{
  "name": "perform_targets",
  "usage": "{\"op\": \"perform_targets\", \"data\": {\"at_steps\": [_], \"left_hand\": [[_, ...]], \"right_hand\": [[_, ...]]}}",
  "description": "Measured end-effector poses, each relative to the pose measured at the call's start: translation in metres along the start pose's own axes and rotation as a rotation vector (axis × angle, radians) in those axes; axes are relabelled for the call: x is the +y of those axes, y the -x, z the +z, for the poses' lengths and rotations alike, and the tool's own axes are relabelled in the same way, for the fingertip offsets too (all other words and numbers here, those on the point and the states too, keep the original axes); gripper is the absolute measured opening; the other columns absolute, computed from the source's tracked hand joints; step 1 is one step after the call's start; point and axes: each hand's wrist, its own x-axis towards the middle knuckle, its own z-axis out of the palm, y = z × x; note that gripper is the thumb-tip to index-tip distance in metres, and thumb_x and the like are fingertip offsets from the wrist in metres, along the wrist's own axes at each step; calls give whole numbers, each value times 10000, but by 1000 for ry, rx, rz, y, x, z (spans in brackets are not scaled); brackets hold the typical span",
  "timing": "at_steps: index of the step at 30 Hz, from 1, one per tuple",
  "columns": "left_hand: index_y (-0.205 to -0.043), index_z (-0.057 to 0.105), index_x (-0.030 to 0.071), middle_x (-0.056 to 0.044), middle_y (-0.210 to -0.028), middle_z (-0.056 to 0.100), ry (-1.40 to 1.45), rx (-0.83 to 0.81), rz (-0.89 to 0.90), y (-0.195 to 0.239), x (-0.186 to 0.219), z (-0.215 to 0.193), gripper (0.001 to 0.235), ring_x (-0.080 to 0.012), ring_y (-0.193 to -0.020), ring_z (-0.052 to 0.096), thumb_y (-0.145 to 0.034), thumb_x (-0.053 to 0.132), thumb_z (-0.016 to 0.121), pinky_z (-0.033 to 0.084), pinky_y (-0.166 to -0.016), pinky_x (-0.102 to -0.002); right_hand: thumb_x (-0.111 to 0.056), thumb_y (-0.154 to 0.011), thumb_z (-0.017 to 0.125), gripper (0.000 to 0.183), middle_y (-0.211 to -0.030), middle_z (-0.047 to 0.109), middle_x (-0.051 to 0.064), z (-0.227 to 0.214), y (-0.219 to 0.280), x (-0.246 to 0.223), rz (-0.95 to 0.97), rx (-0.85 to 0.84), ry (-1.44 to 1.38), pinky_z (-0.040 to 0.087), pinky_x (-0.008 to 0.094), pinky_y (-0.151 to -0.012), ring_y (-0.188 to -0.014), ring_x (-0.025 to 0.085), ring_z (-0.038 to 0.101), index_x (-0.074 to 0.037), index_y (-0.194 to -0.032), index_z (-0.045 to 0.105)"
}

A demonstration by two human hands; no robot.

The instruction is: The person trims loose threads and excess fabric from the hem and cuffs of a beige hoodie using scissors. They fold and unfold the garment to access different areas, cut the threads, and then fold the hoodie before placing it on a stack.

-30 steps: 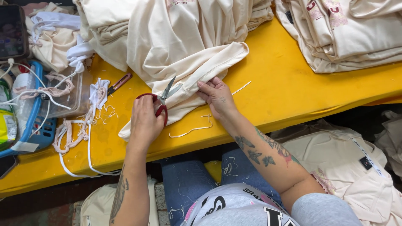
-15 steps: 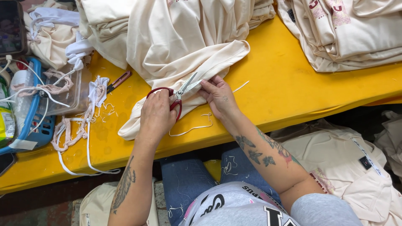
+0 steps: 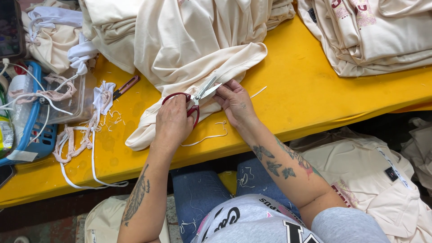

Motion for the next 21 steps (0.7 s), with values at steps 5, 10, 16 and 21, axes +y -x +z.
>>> {"op": "perform_targets", "data": {"at_steps": [5, 10, 16, 21], "left_hand": [[-1009, 575, 71, -150, -940, 679, -28, -35, -22, -1, 0, 0, 300, -356, -958, 680, -754, 84, 734, 546, -835, -473], [-1043, 610, 51, -156, -953, 704, -33, -99, -60, -3, 10, -14, 278, -349, -951, 706, -789, 61, 723, 565, -826, -483], [-1088, 641, 60, -136, -976, 732, -82, -141, -97, -3, 16, -19, 295, -301, -940, 736, -809, 49, 737, 586, -821, -451], [-1146, 670, 10, -182, -1026, 746, -66, -162, -117, -2, 25, -34, 319, -335, -969, 750, -837, 22, 746, 596, -859, -474]], "right_hand": [[-7, -887, 780, 287, -1011, 754, 59, 4, 2, -2, -13, 2, 1, 638, 360, -882, -920, 207, 773, -68, -1154, 696], [1, -891, 772, 278, -1029, 758, 79, -11, -6, 7, -18, -5, -8, 634, 375, -902, -940, 223, 773, -65, -1152, 702], [-1, -897, 770, 277, -1053, 764, 101, -11, -6, 6, -23, -14, -17, 631, 385, -909, -960, 239, 774, -56, -1160, 702], [-8, -898, 770, 266, -1047, 771, 97, -10, -4, 4, -23, -7, -19, 635, 373, -898, -953, 230, 778, -62, -1149, 704]]}}
